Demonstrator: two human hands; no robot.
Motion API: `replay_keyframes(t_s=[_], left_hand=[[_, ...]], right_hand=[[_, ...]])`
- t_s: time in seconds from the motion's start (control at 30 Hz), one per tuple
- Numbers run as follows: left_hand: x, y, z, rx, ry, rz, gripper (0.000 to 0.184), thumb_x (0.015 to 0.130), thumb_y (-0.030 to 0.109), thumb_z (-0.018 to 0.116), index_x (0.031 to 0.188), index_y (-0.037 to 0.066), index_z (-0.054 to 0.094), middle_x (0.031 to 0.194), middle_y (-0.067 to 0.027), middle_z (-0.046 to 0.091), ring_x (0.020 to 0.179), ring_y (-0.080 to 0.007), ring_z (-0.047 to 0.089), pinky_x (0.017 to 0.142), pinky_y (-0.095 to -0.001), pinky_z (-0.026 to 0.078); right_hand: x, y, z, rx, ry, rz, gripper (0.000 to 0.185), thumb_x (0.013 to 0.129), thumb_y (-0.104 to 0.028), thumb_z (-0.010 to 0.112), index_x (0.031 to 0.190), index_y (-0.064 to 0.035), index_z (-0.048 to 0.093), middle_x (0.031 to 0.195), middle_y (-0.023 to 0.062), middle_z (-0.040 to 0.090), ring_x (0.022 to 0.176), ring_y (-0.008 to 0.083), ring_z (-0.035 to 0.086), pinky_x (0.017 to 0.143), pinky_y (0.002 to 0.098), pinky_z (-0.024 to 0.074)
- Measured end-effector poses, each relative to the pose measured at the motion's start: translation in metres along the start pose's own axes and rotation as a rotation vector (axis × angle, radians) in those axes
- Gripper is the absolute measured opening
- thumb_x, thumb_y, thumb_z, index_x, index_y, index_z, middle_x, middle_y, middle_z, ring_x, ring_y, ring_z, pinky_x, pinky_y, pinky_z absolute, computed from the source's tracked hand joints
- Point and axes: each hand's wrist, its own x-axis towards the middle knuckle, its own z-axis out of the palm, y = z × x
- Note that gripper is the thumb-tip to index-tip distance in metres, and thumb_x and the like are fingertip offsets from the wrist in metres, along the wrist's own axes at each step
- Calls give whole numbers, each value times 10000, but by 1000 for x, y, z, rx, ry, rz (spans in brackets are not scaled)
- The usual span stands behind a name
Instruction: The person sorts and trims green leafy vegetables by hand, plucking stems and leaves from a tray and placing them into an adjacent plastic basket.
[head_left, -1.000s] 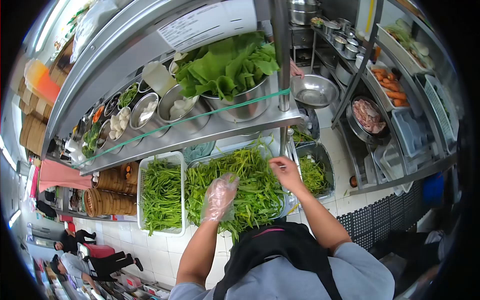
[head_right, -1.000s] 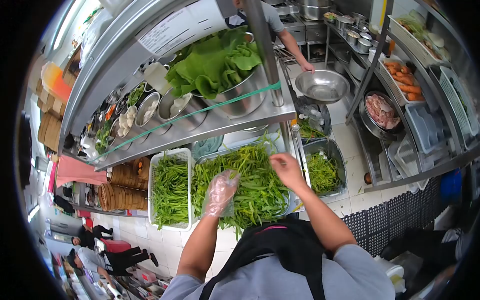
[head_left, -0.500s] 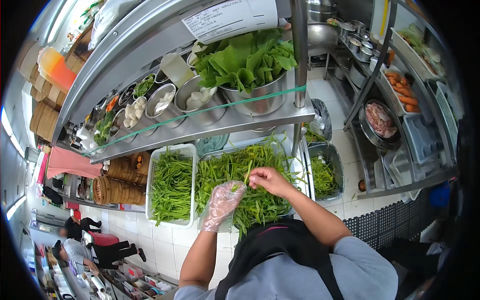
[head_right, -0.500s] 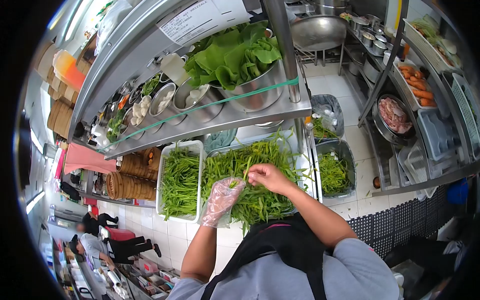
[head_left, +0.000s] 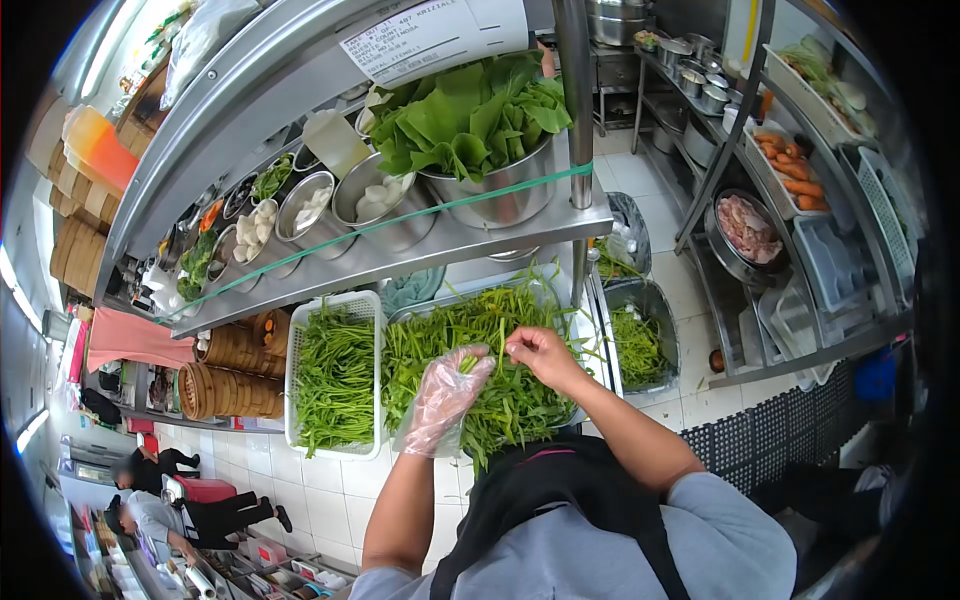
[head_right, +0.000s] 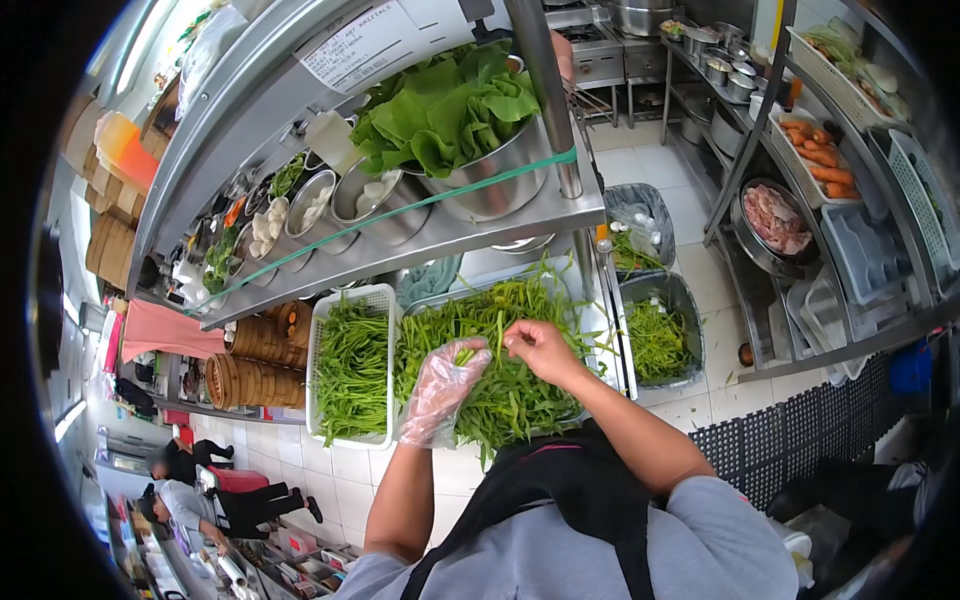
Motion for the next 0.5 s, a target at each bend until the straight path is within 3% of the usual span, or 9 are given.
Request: replay_keyframes(t_s=[0.1, 0.13, 0.27, 0.37, 0.43, 0.47, 0.5], left_hand=[[10, -12, 8, 130, -20, 179, 300, 912, 266, 692, 1042, -3, 719, 912, -192, 722, 812, -309, 692, 776, -393, 532], [10, -6, 7, 137, -79, 141, 299, 910, 276, 681, 1001, -7, 713, 918, -215, 714, 826, -363, 687, 762, -417, 532], [18, -30, 16, 221, -30, 229, 266, 894, 241, 683, 842, -16, 637, 755, -195, 646, 693, -333, 648, 651, -442, 490], [13, -23, 10, 255, -23, 331, 262, 888, 231, 679, 819, -15, 619, 717, -194, 606, 636, -328, 580, 632, -427, 476], [7, -11, 2, 208, -94, 73, 306, 894, 296, 695, 907, -8, 674, 731, -102, 646, 666, -235, 589, 647, -403, 470], [8, -12, 1, 209, -93, 74, 306, 894, 296, 695, 907, -8, 674, 731, -102, 646, 666, -235, 589, 647, -403, 470], [8, -12, 0, 16, -149, -17, 307, 894, 302, 700, 901, -5, 673, 721, -64, 611, 659, -183, 540, 633, -368, 446]], right_hand=[[-10, -26, 4, -66, -92, 117, 99, 957, -95, 619, 934, -6, 656, 767, 0, 635, 700, 88, 550, 669, 286, 463], [-11, -24, 6, -116, -80, 80, 100, 954, -95, 618, 933, -7, 660, 759, 9, 641, 688, 94, 551, 661, 292, 464], [-16, -19, 8, -300, -36, -114, 109, 952, -99, 616, 933, -6, 670, 740, 38, 656, 675, 119, 566, 659, 313, 469], [-18, -25, 9, -328, 63, -26, 109, 950, -100, 615, 966, -12, 676, 775, 47, 669, 715, 132, 590, 695, 312, 482], [-7, -15, 0, -264, 102, -59, 117, 955, -112, 624, 987, -13, 677, 800, 51, 670, 751, 128, 598, 726, 305, 487], [-2, -10, -3, -200, 138, -91, 129, 960, -125, 633, 1007, -14, 679, 825, 55, 671, 787, 124, 606, 757, 298, 491], [-3, -17, -2, -199, 137, -90, 129, 960, -125, 633, 1007, -14, 679, 825, 55, 671, 787, 124, 606, 757, 298, 491]])
